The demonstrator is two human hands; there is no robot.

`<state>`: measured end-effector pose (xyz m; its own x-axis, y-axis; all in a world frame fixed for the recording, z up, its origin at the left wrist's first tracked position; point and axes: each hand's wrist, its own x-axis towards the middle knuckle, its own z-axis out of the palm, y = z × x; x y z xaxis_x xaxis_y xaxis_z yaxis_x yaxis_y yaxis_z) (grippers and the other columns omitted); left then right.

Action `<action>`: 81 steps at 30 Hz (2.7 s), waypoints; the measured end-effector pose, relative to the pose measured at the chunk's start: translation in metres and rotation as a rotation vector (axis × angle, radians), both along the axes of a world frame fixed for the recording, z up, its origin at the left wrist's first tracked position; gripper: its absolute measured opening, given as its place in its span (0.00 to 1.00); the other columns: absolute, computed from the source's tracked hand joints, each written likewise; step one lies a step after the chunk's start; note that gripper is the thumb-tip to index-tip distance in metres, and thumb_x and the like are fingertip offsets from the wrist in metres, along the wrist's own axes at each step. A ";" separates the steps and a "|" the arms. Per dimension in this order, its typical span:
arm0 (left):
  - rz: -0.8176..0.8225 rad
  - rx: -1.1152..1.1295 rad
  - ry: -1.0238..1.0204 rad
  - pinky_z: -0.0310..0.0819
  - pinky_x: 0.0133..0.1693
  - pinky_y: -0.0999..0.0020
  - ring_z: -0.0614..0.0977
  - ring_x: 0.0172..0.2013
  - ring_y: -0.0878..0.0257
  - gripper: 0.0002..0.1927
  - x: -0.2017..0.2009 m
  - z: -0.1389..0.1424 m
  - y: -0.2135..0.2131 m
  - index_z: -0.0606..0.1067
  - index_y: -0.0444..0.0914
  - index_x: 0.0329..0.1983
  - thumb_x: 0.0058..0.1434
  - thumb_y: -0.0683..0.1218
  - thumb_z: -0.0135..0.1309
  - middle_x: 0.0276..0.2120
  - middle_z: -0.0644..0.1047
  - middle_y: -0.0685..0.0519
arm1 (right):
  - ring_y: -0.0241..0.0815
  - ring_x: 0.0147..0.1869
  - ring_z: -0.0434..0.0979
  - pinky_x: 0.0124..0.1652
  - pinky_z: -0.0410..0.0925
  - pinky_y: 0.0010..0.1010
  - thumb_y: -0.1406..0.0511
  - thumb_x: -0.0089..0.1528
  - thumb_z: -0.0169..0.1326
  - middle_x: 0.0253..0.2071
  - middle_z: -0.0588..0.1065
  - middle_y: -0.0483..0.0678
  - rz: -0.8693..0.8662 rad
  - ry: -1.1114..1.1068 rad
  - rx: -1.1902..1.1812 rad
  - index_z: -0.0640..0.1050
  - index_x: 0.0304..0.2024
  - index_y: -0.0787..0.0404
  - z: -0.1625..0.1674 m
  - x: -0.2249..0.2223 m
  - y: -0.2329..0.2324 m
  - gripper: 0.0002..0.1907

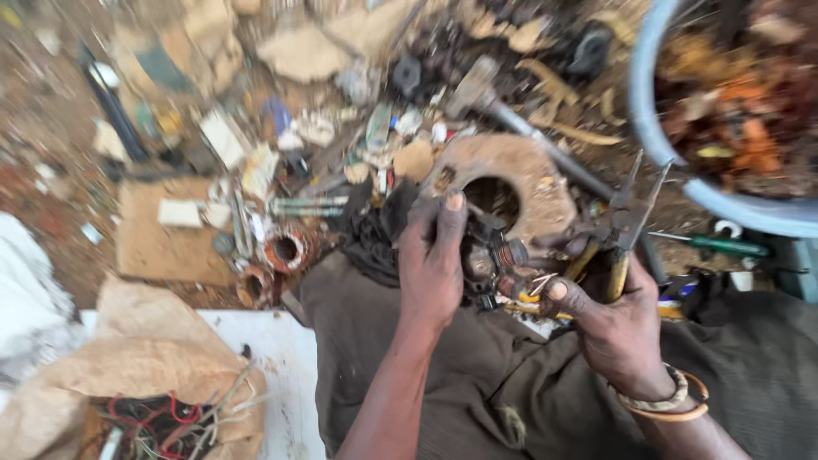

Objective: The person sits on the ground and uses a hammer and pliers to dismantle a small motor component. They repeatedly strike the component against a metal block to loosen parts and pull out copper wire, placing the extracted wire into a nearby bucket.

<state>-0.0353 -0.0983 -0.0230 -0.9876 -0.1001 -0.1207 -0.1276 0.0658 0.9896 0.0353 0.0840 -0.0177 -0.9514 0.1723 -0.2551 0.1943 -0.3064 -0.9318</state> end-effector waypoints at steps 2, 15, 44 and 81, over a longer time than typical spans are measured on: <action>-0.043 0.067 0.028 0.68 0.39 0.72 0.69 0.35 0.70 0.22 0.016 0.020 0.026 0.77 0.32 0.37 0.76 0.56 0.49 0.31 0.74 0.56 | 0.45 0.49 0.81 0.47 0.80 0.41 0.77 0.59 0.61 0.46 0.78 0.52 -0.022 0.025 -0.176 0.72 0.51 0.66 0.014 0.014 0.017 0.19; 0.032 0.121 0.098 0.71 0.51 0.69 0.77 0.47 0.69 0.22 0.095 0.076 0.110 0.72 0.35 0.54 0.67 0.56 0.55 0.46 0.77 0.57 | 0.36 0.32 0.73 0.28 0.66 0.24 0.76 0.65 0.55 0.36 0.77 0.49 0.035 0.072 -0.177 0.74 0.47 0.68 0.054 0.094 0.093 0.09; 0.140 1.395 -0.442 0.84 0.48 0.59 0.84 0.45 0.55 0.18 0.116 0.032 0.119 0.77 0.37 0.54 0.70 0.53 0.61 0.45 0.82 0.49 | 0.43 0.48 0.82 0.45 0.74 0.31 0.75 0.65 0.56 0.46 0.79 0.52 -0.023 0.123 -0.137 0.73 0.53 0.70 0.011 0.093 0.081 0.14; -0.323 1.840 -0.170 0.74 0.61 0.43 0.73 0.63 0.32 0.24 0.124 0.005 0.129 0.67 0.26 0.59 0.70 0.49 0.41 0.59 0.71 0.29 | 0.50 0.58 0.79 0.55 0.77 0.44 0.86 0.58 0.53 0.52 0.74 0.62 -0.022 0.256 -0.174 0.69 0.52 0.73 -0.008 0.086 0.083 0.21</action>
<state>0.0883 0.0310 -0.0183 -0.9069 0.4158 0.0674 -0.4210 -0.8892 -0.1789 0.1214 0.1672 -0.0257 -0.9852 0.1679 -0.0353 -0.0480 -0.4675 -0.8827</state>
